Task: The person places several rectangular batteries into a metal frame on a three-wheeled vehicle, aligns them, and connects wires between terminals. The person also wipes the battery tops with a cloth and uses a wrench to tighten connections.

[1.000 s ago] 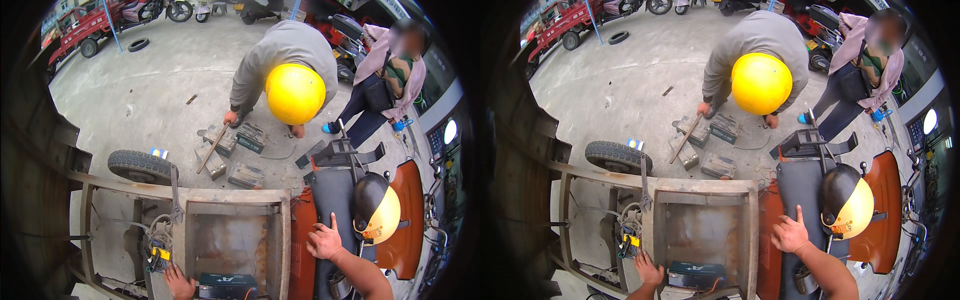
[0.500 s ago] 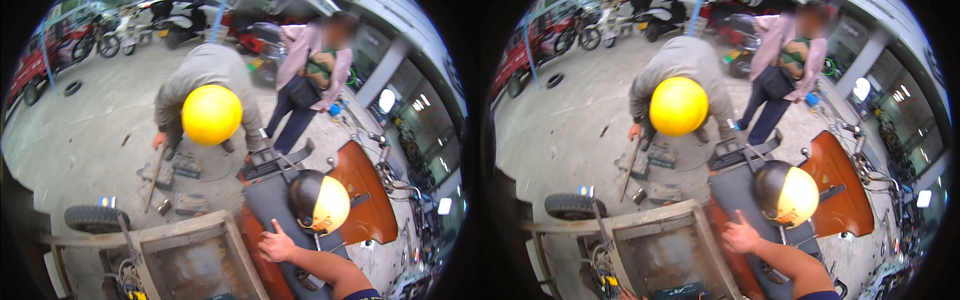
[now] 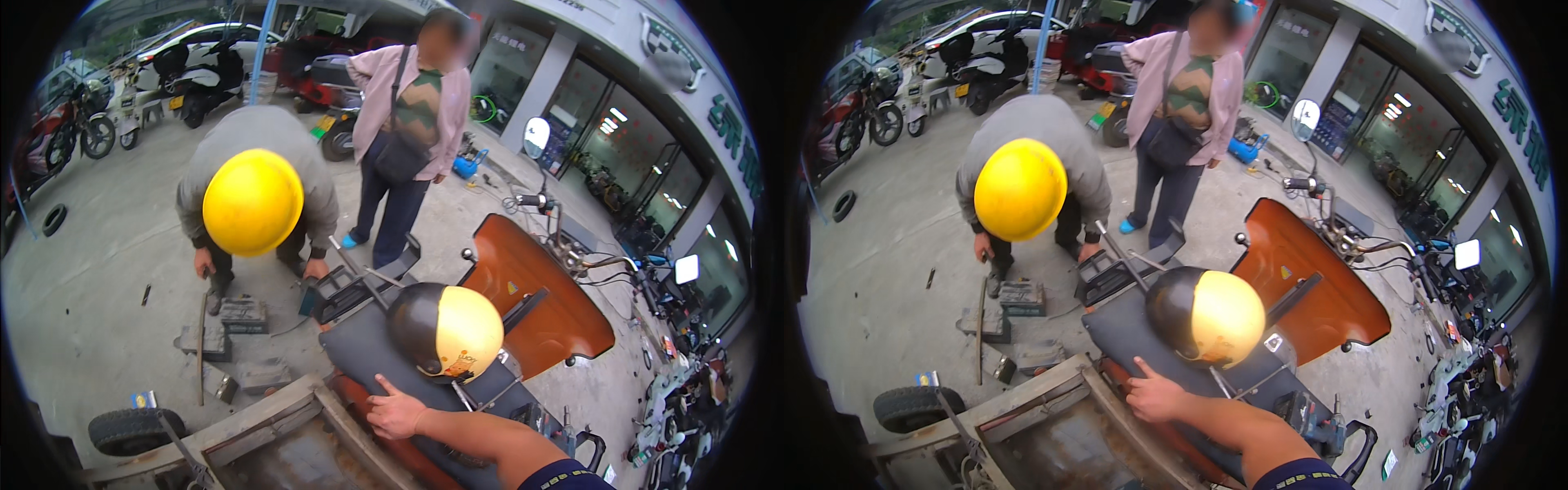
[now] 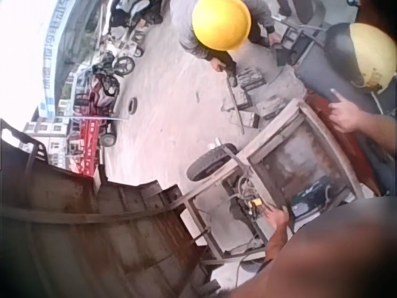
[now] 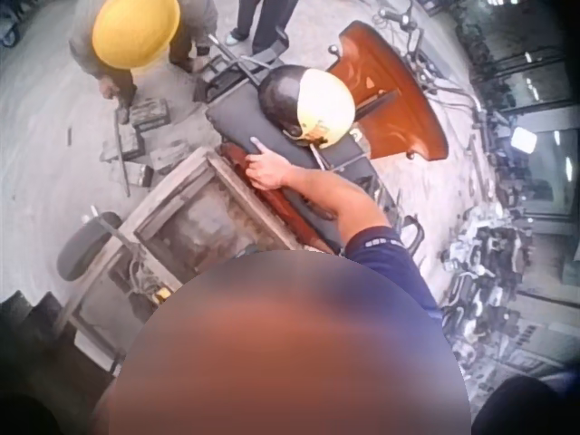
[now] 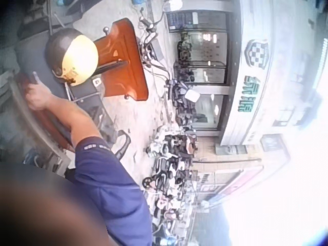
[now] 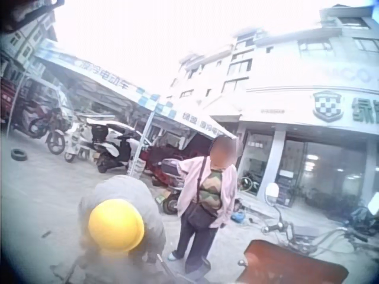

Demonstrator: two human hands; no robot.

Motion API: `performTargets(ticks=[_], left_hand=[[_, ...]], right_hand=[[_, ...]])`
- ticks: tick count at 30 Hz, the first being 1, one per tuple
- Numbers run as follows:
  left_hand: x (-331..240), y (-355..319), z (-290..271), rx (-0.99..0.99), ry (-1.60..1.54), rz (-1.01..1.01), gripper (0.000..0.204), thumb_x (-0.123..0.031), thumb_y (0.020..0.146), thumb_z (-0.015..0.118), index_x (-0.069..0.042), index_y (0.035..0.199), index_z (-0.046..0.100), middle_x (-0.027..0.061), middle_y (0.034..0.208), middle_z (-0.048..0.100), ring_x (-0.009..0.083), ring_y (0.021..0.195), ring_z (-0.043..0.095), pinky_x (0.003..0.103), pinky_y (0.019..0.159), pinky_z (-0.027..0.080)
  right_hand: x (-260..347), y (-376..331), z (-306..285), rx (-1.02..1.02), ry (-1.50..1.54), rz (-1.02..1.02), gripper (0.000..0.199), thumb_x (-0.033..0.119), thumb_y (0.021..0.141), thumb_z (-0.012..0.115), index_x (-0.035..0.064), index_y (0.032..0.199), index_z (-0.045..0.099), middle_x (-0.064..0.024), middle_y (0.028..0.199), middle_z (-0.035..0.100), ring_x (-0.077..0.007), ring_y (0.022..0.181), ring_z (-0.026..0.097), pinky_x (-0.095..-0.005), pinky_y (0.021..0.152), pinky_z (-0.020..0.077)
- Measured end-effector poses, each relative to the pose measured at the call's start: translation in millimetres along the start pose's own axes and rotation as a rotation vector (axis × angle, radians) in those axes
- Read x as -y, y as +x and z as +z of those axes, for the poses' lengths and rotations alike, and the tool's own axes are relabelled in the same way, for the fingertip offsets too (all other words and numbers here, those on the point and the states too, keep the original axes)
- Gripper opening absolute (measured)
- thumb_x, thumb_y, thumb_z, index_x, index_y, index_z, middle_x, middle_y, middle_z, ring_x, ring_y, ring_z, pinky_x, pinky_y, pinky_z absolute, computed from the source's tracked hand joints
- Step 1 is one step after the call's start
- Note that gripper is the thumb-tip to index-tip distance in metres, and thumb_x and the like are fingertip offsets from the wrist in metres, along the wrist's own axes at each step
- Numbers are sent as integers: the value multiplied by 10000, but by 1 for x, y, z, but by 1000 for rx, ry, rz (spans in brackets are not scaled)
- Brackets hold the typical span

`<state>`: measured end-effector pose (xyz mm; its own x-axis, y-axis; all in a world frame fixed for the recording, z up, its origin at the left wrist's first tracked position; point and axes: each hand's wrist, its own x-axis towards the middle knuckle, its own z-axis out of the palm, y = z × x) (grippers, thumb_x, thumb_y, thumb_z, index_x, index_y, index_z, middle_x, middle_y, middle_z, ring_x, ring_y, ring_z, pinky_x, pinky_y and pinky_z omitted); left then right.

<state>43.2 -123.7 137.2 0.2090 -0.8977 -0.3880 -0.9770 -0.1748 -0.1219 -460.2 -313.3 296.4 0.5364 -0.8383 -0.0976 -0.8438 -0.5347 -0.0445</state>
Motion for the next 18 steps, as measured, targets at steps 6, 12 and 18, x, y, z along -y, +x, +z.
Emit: performTargets(ticks=[6, 12, 18], left_hand=[[5, -8, -8, 108, -117, -80, 1147, -544, 915, 710, 41, 1694, 104, 240, 1768, 155, 414, 1583, 276, 536, 1312, 210], [16, -6, 31, -91, -348, -44, 1077, -358, 728, 777, 127, 1576, 325, 329, 1695, 243, 507, 1558, 251, 624, 1300, 152], [18, -6, 40, -155, -236, -17, 992, -446, 789, 713, 85, 1566, 399, 300, 1668, 335, 454, 1546, 301, 600, 1313, 129]], right_hand=[[-1, 1, 3, 85, -92, 9, 247, 401, 867, 748, 156, 875, 712, -16, 898, 729, -206, 1203, 651, -808, 1218, 201], [-1, 3, 9, -75, -91, -5, 176, 322, 808, 755, 148, 800, 726, -26, 796, 719, -207, 1162, 674, -813, 1216, 194], [5, 7, 11, -152, -42, 27, 115, 237, 743, 759, 128, 757, 728, -31, 764, 704, -224, 1105, 667, -819, 1224, 190]])
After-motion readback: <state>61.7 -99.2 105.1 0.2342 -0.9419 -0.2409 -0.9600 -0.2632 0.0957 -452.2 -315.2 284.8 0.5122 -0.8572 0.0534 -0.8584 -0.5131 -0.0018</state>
